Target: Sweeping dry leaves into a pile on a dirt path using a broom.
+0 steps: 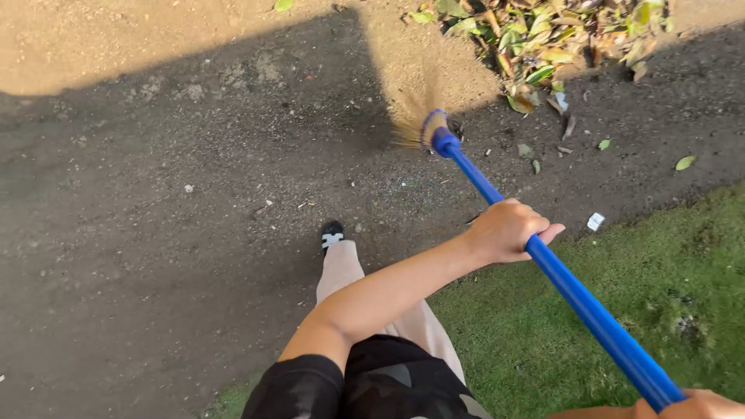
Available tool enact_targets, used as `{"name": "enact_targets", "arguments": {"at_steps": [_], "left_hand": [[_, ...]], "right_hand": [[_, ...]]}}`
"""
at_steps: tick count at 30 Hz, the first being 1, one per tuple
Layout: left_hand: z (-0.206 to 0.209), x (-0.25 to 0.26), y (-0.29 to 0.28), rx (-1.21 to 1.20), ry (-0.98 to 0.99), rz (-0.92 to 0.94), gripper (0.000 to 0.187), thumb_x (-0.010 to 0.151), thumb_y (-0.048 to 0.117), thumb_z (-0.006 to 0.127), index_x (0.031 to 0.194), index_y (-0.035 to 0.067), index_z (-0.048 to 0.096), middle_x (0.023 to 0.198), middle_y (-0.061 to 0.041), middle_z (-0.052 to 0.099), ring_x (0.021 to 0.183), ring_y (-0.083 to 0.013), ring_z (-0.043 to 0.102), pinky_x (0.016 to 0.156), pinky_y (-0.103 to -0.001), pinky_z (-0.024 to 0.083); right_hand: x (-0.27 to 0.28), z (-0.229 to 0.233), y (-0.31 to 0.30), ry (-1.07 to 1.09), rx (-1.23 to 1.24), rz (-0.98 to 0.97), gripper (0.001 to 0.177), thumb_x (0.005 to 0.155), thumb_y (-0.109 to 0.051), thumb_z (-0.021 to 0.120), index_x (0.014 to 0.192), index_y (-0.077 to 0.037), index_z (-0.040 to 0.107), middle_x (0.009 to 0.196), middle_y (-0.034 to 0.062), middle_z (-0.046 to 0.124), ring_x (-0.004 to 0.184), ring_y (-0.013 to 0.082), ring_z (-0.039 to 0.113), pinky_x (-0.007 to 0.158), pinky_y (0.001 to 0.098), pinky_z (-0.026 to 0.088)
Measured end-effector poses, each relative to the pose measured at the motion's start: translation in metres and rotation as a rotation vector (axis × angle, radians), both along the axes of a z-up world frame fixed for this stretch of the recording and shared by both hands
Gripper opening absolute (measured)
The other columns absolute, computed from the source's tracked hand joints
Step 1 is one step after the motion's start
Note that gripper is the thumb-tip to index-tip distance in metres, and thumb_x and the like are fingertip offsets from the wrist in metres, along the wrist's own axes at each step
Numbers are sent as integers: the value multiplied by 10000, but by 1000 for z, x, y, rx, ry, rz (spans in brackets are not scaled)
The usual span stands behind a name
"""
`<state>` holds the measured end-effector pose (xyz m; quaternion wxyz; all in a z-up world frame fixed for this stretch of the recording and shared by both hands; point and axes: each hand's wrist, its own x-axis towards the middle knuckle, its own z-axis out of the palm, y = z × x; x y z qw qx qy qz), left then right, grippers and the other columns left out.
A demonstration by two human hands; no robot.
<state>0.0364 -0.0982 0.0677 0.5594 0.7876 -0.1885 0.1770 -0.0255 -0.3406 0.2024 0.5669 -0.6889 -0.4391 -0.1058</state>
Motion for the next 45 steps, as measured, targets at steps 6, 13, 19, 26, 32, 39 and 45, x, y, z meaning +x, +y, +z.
{"name": "enact_targets", "arguments": {"at_steps": [6,13,19,26,32,39,45], "left_hand": [[-12,-45,35,142,170,100,239,898,254,734,725,174,591,628,-49,606,598,-271,650,587,-439,490],[-158,-140,41,237,463,350,382,957,209,727,623,101,576,620,-128,592,588,-350,622,563,-468,454],[-89,-99,-55,-66,153,101,380,984,171,646,629,109,526,599,-59,612,529,-267,607,618,-427,460],[-59,-60,-101,7,88,-174,429,962,255,670,580,90,567,592,-136,594,561,-358,616,548,-467,468],[-24,-115,-97,129,94,-224,233,884,227,702,699,111,619,634,-114,624,604,-350,638,572,-485,481],[-121,-169,-111,265,357,-61,387,964,229,696,605,111,614,604,-160,601,568,-381,619,555,-508,460],[-67,-109,-271,-94,87,-125,406,965,175,657,602,57,520,575,-159,542,553,-374,564,553,-482,425]], "right_hand": [[12,-2,5,194,602,-40,300,845,-88,593,694,-184,353,520,-76,380,378,55,344,374,298,243],[-31,-64,85,839,673,28,418,1007,-315,434,658,-90,389,668,66,409,605,198,373,616,387,363],[-53,-8,11,82,597,4,293,881,-31,368,612,-142,335,520,-5,392,398,76,393,395,292,297],[-105,35,26,-226,258,-248,400,996,-105,515,695,-99,251,524,11,373,364,78,331,310,266,311],[-151,7,-78,214,825,-608,453,1113,-422,342,760,-139,350,544,5,345,355,87,297,393,283,285],[-132,-46,-62,595,773,-525,607,1213,-404,370,664,-148,333,557,-11,323,452,124,253,456,323,229],[-127,18,-155,219,494,-583,578,1133,-373,418,629,-163,230,477,-30,220,358,76,162,349,264,173]]}}
